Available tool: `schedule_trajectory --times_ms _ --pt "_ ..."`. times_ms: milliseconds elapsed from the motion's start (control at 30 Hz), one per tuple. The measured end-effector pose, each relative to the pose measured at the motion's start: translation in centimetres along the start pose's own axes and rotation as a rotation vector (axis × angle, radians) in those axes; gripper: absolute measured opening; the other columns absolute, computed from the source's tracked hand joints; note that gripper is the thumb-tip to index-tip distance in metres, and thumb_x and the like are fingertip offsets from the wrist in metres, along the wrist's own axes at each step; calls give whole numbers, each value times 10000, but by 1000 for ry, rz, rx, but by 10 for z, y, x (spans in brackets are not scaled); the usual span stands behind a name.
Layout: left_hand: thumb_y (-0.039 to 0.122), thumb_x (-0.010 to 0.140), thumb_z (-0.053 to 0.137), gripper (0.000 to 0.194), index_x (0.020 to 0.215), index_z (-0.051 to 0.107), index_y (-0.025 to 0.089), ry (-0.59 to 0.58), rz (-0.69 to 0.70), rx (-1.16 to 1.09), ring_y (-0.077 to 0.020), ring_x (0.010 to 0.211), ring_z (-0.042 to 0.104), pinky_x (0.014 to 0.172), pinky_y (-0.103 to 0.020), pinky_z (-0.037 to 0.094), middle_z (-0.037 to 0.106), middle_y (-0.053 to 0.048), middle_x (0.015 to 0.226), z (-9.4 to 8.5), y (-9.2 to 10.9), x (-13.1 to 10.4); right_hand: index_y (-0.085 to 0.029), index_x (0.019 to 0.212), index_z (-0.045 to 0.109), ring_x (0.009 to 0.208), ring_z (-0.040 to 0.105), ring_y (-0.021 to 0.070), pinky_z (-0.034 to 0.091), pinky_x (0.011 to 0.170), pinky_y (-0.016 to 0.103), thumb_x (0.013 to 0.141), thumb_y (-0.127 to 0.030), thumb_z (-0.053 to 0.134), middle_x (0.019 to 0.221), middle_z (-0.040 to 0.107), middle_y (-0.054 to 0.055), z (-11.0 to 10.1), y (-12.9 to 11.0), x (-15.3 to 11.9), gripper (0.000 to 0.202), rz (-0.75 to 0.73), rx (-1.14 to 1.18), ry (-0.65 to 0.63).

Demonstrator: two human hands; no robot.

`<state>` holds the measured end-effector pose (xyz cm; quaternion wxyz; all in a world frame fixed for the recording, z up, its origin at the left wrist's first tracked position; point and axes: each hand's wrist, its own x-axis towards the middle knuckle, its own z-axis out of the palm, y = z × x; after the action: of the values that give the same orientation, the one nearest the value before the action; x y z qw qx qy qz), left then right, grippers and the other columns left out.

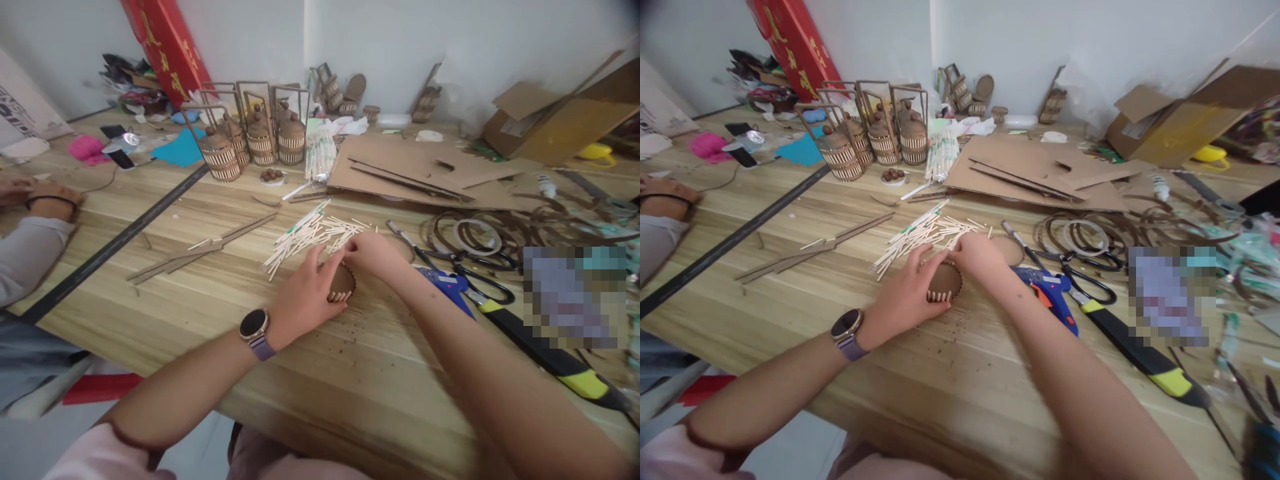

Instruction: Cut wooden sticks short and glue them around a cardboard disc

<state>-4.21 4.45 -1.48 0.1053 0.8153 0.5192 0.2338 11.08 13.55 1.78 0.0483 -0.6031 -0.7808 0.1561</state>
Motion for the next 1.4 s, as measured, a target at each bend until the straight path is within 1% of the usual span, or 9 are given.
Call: schedule_trajectory --times_ms 133,300,400,533,667,767,967,1167,1400 --pt "263 726 804 885 1448 291 249 -11 -10 -14 -370 1319 445 1042 -533 453 296 -180 1463 -2 1 0 -194 520 564 569 529 182 308 516 290 743 -250 594 594 624 80 7 -3 11 232 9 -9 -12" --pt "256 737 792 880 1459 289 223 -26 -2 -12 -384 1330 429 1032 -532 461 291 -198 1465 -2 1 0 -199 549 526 581 516 164 307 522 278 734 -193 579 617 624 50 1 2 5 193 -29 72 18" --pt "267 738 790 883 1457 281 216 -22 0 2 -386 1327 430 1025 -541 464 289 -204 1469 -2 0 0 -203 648 525 621 522 148 334 558 261 773 -208 552 672 624 19 -4 9 -9 128 -78 161 81" --pt "265 735 795 866 1440 293 222 -13 4 1 -378 1333 429 1039 -541 451 293 -201 1467 -1 0 0 -214 766 512 584 499 129 374 562 252 792 -264 545 668 586 -13 -4 23 -38 65 -150 332 110" --pt "258 729 799 863 1430 297 214 -9 6 0 -377 1349 412 1049 -533 444 293 -206 1467 -2 0 0 -212 826 563 586 510 132 394 551 253 801 -335 561 658 580 -21 2 34 -64 126 -248 617 -24" --pt "254 726 798 860 1427 301 210 -18 0 1 -378 1338 424 1026 -520 466 292 -206 1468 -2 0 1 -206 813 607 594 516 128 389 552 247 814 -330 561 661 591 -20 4 35 -73 133 -266 596 -113" --pt "247 729 790 862 1428 284 234 -8 9 3 -381 1327 434 996 -525 487 302 -195 1460 -1 0 1 -196 810 638 615 559 142 395 567 250 820 -284 555 682 646 -7 5 28 -74 121 -279 438 -145" --pt "236 732 786 857 1425 281 247 -2 21 -3 -388 1329 432 1003 -538 479 308 -193 1455 -1 -1 1 -199 818 657 640 591 153 405 584 253 833 -273 555 707 681 4 11 27 -72 127 -312 387 -134" --pt "235 739 779 842 1425 293 234 6 26 -12 -381 1338 420 1030 -531 464 315 -185 1448 -1 -1 0 -198 799 649 614 560 134 388 573 236 836 -247 561 685 659 -10 15 27 -72 107 -329 420 -103"
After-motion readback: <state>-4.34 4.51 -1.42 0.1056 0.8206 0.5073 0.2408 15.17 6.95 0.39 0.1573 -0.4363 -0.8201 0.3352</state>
